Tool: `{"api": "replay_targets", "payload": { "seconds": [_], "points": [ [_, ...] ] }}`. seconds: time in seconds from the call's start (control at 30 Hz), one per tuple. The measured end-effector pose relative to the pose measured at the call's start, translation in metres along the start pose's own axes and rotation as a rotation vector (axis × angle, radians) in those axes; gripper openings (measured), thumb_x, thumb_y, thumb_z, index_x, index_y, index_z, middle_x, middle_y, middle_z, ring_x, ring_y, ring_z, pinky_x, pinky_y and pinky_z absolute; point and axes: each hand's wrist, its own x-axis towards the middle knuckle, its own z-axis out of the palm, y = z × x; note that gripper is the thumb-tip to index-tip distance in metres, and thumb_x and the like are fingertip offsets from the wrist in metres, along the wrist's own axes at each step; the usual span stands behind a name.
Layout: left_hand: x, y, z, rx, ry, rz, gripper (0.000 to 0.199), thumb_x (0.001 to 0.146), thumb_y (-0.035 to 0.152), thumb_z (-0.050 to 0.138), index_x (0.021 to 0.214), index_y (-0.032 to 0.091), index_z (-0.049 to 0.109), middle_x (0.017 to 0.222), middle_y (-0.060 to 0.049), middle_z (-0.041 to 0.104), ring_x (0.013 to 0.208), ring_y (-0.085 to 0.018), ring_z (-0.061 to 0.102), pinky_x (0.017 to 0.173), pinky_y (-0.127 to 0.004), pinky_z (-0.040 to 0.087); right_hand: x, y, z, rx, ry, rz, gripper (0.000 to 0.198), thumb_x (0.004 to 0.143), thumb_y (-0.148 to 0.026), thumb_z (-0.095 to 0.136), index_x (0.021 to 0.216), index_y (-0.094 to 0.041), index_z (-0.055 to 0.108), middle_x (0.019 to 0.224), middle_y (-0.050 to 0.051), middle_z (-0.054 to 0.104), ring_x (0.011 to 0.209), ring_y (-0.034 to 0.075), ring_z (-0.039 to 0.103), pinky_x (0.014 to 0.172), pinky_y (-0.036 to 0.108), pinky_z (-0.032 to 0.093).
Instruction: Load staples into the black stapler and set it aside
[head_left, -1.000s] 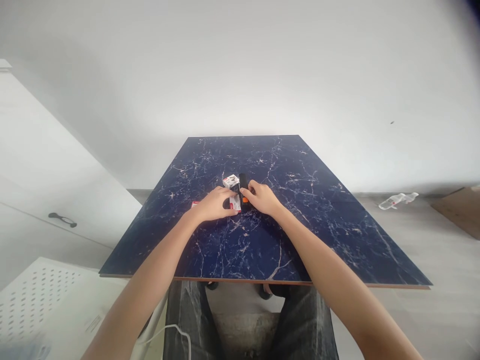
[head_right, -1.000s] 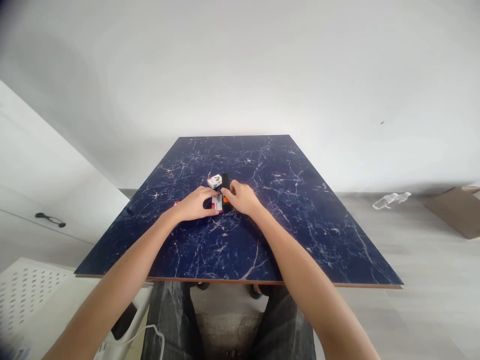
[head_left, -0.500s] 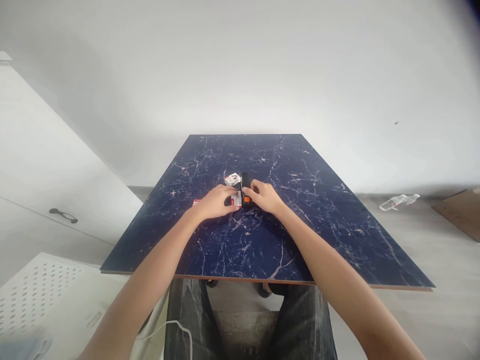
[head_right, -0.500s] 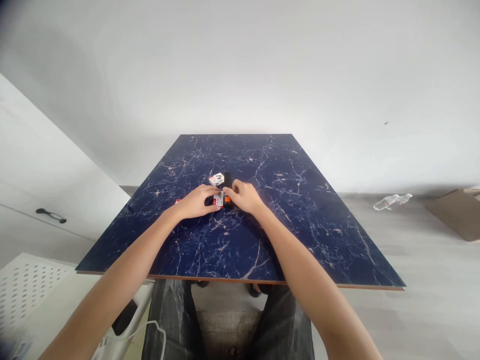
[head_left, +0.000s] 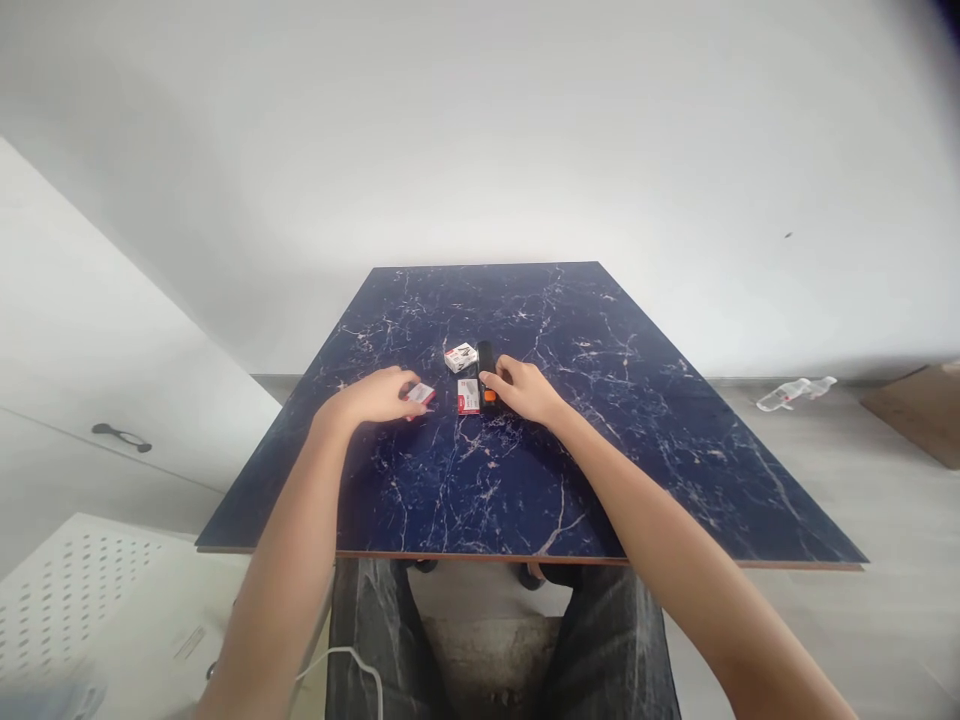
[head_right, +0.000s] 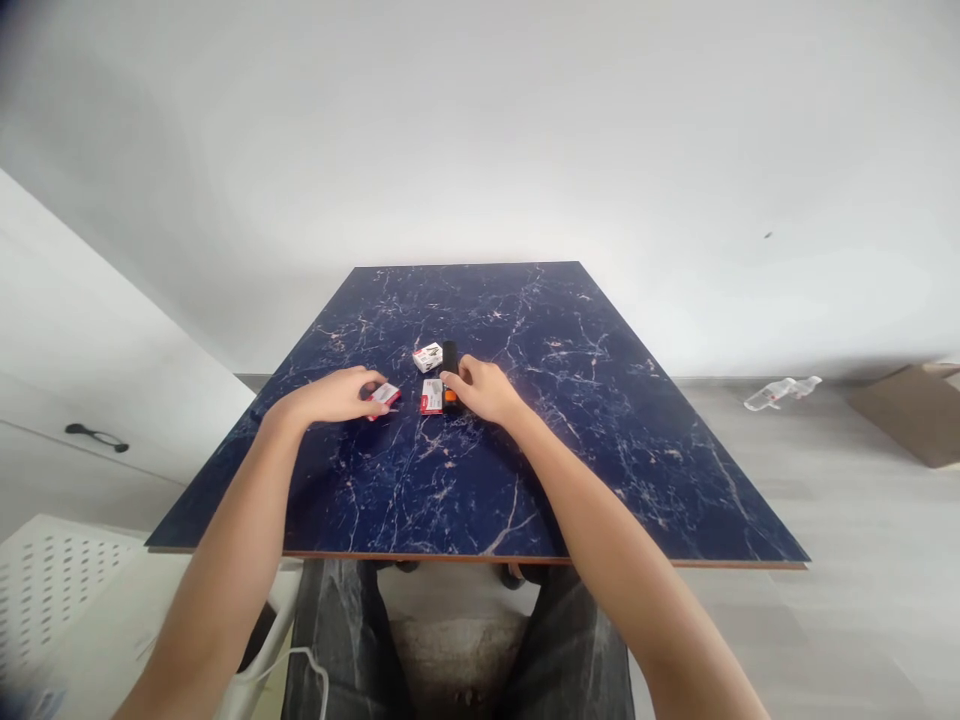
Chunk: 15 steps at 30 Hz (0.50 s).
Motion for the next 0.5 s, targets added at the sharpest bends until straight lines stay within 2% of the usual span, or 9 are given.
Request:
{"api": "replay_targets", "payload": {
  "seconds": [0.07, 0.17, 0.27, 0.37, 0.5],
  "points": [
    [0.002, 0.007, 0.003, -0.035, 0.025, 0.07, 0.078, 0.077, 0.062, 0.072, 0.146, 0.03, 0.055, 0.139, -0.013, 0.062, 0.103, -0.031, 0.07, 0.077, -0.033, 0.052, 0.0, 0.001, 0.001, 0.001, 0.001, 0.002, 0.039, 0.095, -0.056, 0.051, 0.076, -0.023, 0.042, 0.066, -0.003, 0.057, 0.064, 0.016, 0.05, 0.063, 0.028, 0.032],
    [0.004, 0.009, 0.005, -0.081, -0.041, 0.171, 0.089, 0.07, 0.051, 0.081, 0.151, 0.033, 0.049, 0.152, -0.01, 0.053, 0.106, -0.03, 0.069, 0.081, -0.033, 0.052, 0.001, 0.001, 0.001, -0.003, -0.003, 0.001, 0.039, 0.095, -0.057, 0.05, 0.076, -0.023, 0.042, 0.066, -0.003, 0.057, 0.064, 0.015, 0.05, 0.063, 0.028, 0.032],
    [0.005, 0.01, 0.005, -0.088, -0.028, 0.164, 0.075, 0.074, 0.044, 0.078, 0.144, 0.031, 0.057, 0.144, -0.009, 0.059, 0.104, -0.029, 0.068, 0.079, -0.034, 0.052, 0.0, 0.0, 0.001, -0.009, -0.005, -0.005, 0.04, 0.095, -0.057, 0.05, 0.076, -0.023, 0.042, 0.066, -0.003, 0.057, 0.064, 0.015, 0.05, 0.063, 0.028, 0.032],
    [0.008, 0.017, 0.007, -0.149, 0.05, 0.152, 0.066, 0.077, 0.051, 0.076, 0.138, 0.029, 0.062, 0.131, -0.009, 0.066, 0.101, -0.029, 0.067, 0.077, -0.035, 0.052, 0.0, 0.0, 0.0, -0.008, -0.004, -0.006, 0.04, 0.096, -0.057, 0.05, 0.076, -0.023, 0.042, 0.066, -0.003, 0.057, 0.064, 0.015, 0.051, 0.063, 0.028, 0.032],
    [0.014, 0.028, 0.014, -0.178, 0.172, 0.187, 0.066, 0.079, 0.062, 0.073, 0.134, 0.026, 0.064, 0.126, -0.01, 0.066, 0.101, -0.028, 0.065, 0.078, -0.037, 0.051, 0.0, -0.001, 0.001, -0.014, -0.002, -0.002, 0.04, 0.096, -0.057, 0.05, 0.076, -0.023, 0.042, 0.067, -0.003, 0.057, 0.064, 0.015, 0.051, 0.062, 0.028, 0.032]
  ]
}}
